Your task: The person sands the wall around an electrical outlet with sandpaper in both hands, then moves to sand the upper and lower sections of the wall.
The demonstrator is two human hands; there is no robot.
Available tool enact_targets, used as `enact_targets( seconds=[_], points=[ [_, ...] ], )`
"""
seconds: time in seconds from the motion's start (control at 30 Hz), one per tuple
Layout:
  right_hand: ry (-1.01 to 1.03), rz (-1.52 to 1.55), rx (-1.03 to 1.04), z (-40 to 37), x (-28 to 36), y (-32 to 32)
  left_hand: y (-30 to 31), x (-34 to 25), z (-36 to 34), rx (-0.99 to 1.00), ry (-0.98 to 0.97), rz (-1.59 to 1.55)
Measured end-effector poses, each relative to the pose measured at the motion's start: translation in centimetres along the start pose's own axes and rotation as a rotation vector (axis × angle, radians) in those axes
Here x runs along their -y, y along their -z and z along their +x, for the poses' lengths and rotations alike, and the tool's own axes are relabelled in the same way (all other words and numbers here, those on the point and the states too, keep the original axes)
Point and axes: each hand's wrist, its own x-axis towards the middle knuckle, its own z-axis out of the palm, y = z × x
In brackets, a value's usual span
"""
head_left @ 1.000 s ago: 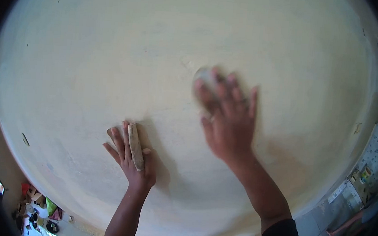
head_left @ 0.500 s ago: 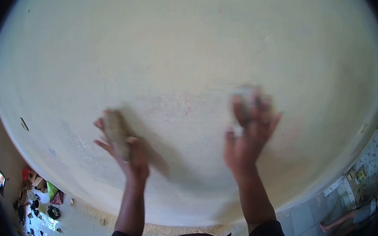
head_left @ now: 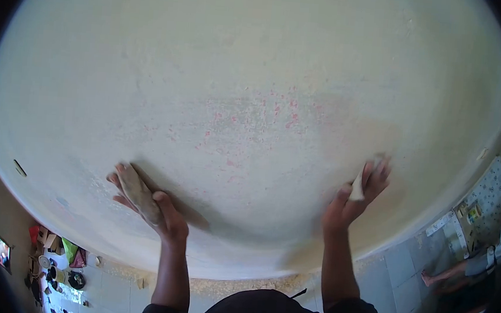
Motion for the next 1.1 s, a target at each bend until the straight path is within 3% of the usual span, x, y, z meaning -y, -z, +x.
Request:
enact_targets(
  seconds=[0.07, 0.13, 0.17, 0.23, 0.37, 0.47, 0.5, 0.6, 0.7, 0.8, 0.83, 0.9, 0.97, 1.1],
  points=[
    [-0.034, 0.021, -0.052, -5.4, -0.1, -1.4, -1.3, -0.1, -3.1, 0.002, -0.011, -0.046],
    [0.225, -0.059, 0.111, -7.9, 3.6, -1.8, -2.3, -1.9, -5.8, 0.083, -0.038, -0.019],
    [0.298, -0.083, 0.137, -7.0, 3.8, -1.6, -2.0, -3.0, -5.8, 0.148, -0.108, 0.069],
    [0.443, -0.131, 0.190, -3.1, 4.1, -1.4, -1.9, -2.6, -4.2, 0.100, -0.106, -0.017],
    [0.057, 0.055, 0.076, 0.5, 1.1, 0.8, -1.5, -1.3, -1.7, -0.044, 0.012, -0.090],
    [0.108, 0.028, 0.065, -5.7, 1.8, -1.3, -2.8, -2.6, -4.3, -0.015, 0.035, -0.111],
    [0.222, -0.022, 0.138, -6.7, 3.2, -1.5, -3.4, -3.5, -5.1, 0.013, -0.077, -0.030],
    [0.401, -0.067, 0.236, -2.0, 4.4, -0.6, -2.5, -6.1, -4.4, 0.203, -0.116, 0.067],
    [0.166, -0.012, 0.117, 2.7, 1.2, 1.0, -2.1, -5.2, -2.4, 0.109, -0.057, -0.068],
    [-0.079, 0.071, 0.002, -0.6, -1.9, 1.3, -2.7, -4.3, -3.7, 0.038, -0.041, -0.033],
    [-0.056, 0.050, -0.021, -2.6, -1.6, 0.6, -3.2, -5.3, -4.5, 0.051, -0.044, -0.061],
    [0.138, 0.009, 0.124, -4.9, -0.4, 0.6, -4.2, -7.8, -5.7, 0.099, -0.081, -0.053],
    [0.321, -0.038, 0.221, -3.0, -0.4, 0.9, -4.5, -9.8, -4.7, 0.134, -0.124, -0.021],
    [0.138, 0.028, 0.153, 4.0, -4.5, 4.1, -4.8, -8.9, -2.9, 0.031, -0.088, 0.007]
  ],
)
